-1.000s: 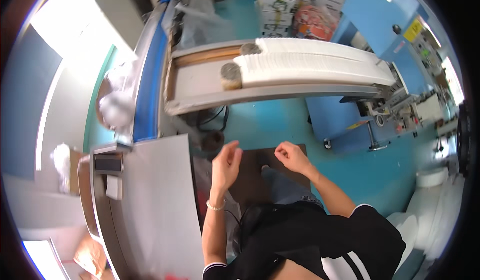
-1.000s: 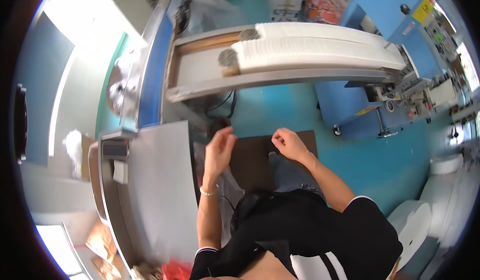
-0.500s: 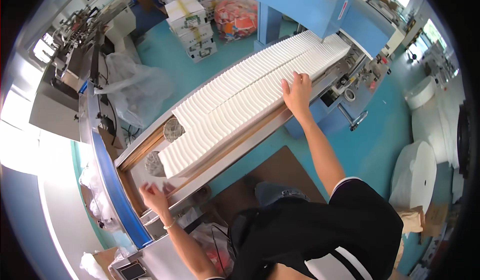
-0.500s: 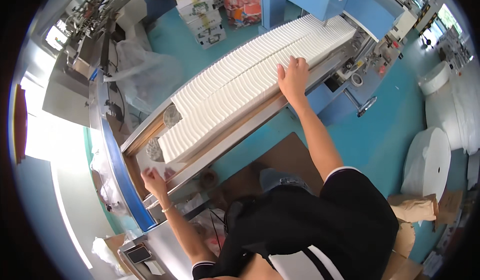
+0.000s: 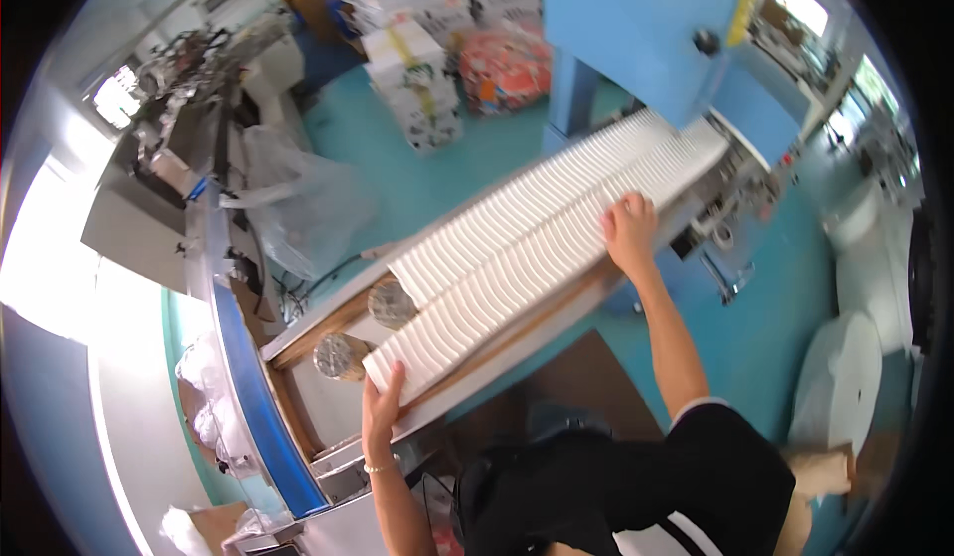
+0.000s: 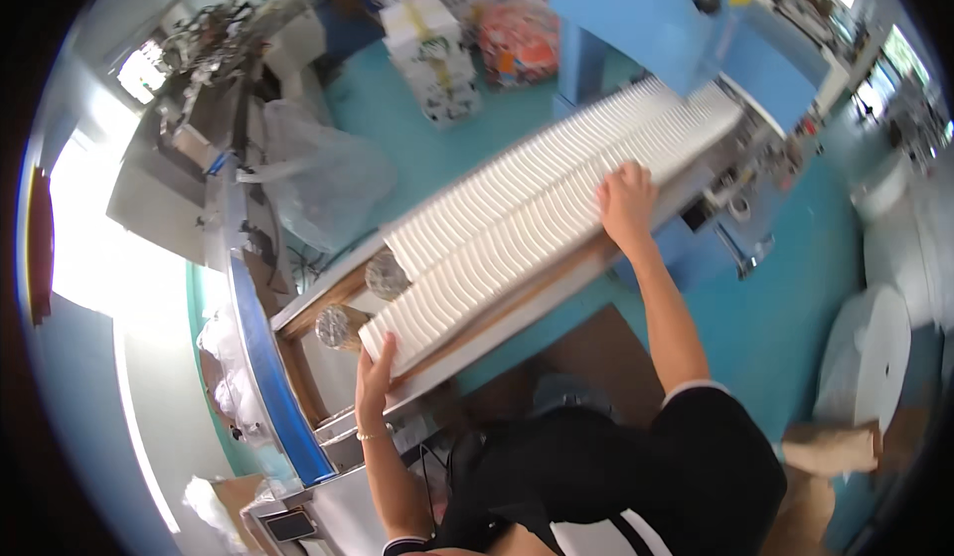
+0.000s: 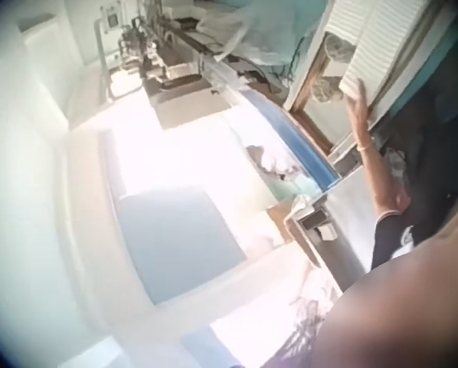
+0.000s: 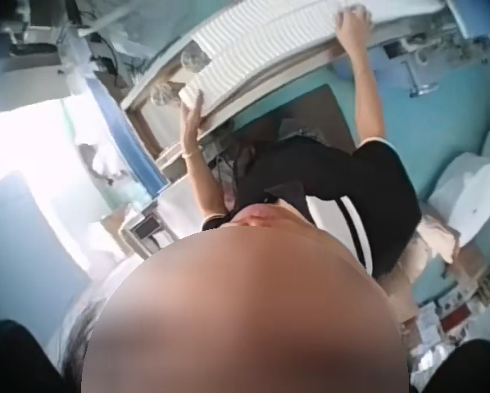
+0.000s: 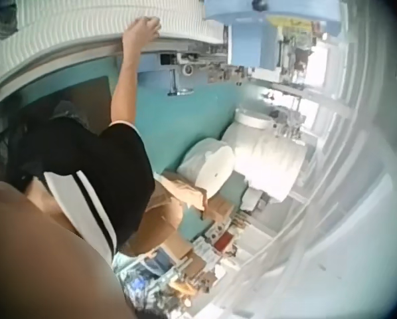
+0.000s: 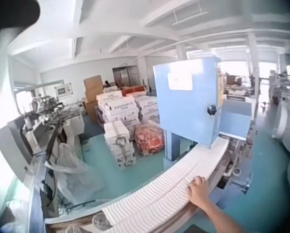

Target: Stack and organize pleated paper filters from a conveyor belt onto a workstation table.

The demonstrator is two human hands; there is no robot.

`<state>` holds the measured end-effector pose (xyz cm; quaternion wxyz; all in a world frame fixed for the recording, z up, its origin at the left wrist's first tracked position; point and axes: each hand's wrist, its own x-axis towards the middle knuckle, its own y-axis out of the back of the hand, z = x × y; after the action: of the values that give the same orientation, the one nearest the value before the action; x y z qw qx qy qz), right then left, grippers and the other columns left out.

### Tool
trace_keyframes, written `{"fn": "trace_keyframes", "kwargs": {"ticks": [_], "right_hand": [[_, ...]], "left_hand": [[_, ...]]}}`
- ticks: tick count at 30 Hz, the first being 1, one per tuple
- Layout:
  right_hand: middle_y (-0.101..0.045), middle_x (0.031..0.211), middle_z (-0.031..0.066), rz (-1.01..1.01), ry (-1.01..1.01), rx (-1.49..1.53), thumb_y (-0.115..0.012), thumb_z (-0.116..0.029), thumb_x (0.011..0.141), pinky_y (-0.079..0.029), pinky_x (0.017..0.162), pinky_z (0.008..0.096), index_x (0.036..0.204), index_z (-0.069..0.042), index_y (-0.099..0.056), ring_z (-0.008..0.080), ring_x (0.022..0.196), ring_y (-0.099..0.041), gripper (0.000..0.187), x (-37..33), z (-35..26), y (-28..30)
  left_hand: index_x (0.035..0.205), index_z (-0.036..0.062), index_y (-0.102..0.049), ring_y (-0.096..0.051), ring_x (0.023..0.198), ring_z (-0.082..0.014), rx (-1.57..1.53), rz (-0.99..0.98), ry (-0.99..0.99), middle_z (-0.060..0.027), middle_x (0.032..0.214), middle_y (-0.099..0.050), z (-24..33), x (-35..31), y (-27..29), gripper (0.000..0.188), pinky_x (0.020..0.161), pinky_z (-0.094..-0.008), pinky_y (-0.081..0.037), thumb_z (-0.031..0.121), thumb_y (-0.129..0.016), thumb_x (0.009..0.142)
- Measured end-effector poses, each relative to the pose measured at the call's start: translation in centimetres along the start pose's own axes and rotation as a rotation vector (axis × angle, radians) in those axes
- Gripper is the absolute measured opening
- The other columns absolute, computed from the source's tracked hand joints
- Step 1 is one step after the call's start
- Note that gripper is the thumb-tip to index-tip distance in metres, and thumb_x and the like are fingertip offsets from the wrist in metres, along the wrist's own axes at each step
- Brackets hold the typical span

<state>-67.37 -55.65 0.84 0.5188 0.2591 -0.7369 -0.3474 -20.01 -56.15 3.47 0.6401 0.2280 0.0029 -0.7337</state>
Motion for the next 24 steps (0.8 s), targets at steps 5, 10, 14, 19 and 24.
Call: {"fn": "trace_keyframes", "kwargs": {"ticks": [5,10,14,19,24], "right_hand": [[-0.050,0.107,0.0149,-0.112,0.061,0.299,-0.061,-0.012,0.084,-0.039,0.084,0.0502,0.098,-0.006,-0.055,0.0374,0.100,-0.048,0.017,-3.7,-4.8,0.7],[-0.060,0.116,0.0237,-0.667,-0.335,0.888,-0.078,-0.045,0.078,-0.045,0.096,0.0457,0.118,0.003,-0.050,0.0360,0.108,-0.059,0.067,-3.7,-5.4,1.7],[-0.059,0.118,0.0269,-0.653,-0.097,0.678,-0.084,-0.049,0.065,-0.044,0.098,0.0453,0.130,0.004,-0.043,0.0410,0.114,-0.057,0.094,-5.2,-6.5,-0.9],[-0.055,0.127,0.0184,-0.620,-0.181,0.722,-0.080,-0.028,0.075,-0.042,0.100,0.0363,0.137,0.008,-0.040,0.0253,0.114,-0.054,0.082,-4.4,-5.2,-0.2],[-0.053,0.131,0.0206,-0.627,-0.264,0.892,-0.074,-0.037,0.080,-0.035,0.106,0.0363,0.137,0.013,-0.037,0.0271,0.119,-0.051,0.084,-1.5,-9.7,5.1]], "left_hand": [[0.122,-0.0030,-0.059,-0.061,0.100,-0.0165,-0.025,0.100,0.030,-0.0100,0.109,-0.067,-2.7,-0.8,4.0,0.054,0.089,-0.0320,-0.047,0.039,-0.070,0.090],[0.118,-0.0027,-0.060,-0.064,0.096,-0.0180,-0.030,-0.002,0.000,-0.0100,0.104,-0.068,-2.6,-3.3,8.0,0.050,0.088,-0.0321,-0.050,0.032,-0.075,0.085],[0.121,0.0003,-0.057,-0.064,0.090,-0.0165,0.002,0.001,-0.019,-0.0091,0.101,-0.068,-1.3,-2.0,4.1,0.051,0.066,-0.0297,-0.054,0.025,-0.078,0.082],[0.119,0.0024,-0.058,-0.067,0.080,-0.0145,-0.158,0.037,-0.054,-0.0095,0.101,-0.069,-0.5,-2.2,4.7,0.046,0.058,-0.0236,-0.052,0.021,-0.077,0.081],[0.110,-0.0026,-0.062,-0.067,0.086,-0.0162,0.024,0.290,-0.136,-0.0082,0.095,-0.069,3.0,-7.9,6.5,0.048,0.077,-0.0289,-0.054,0.025,-0.083,0.076]]}}
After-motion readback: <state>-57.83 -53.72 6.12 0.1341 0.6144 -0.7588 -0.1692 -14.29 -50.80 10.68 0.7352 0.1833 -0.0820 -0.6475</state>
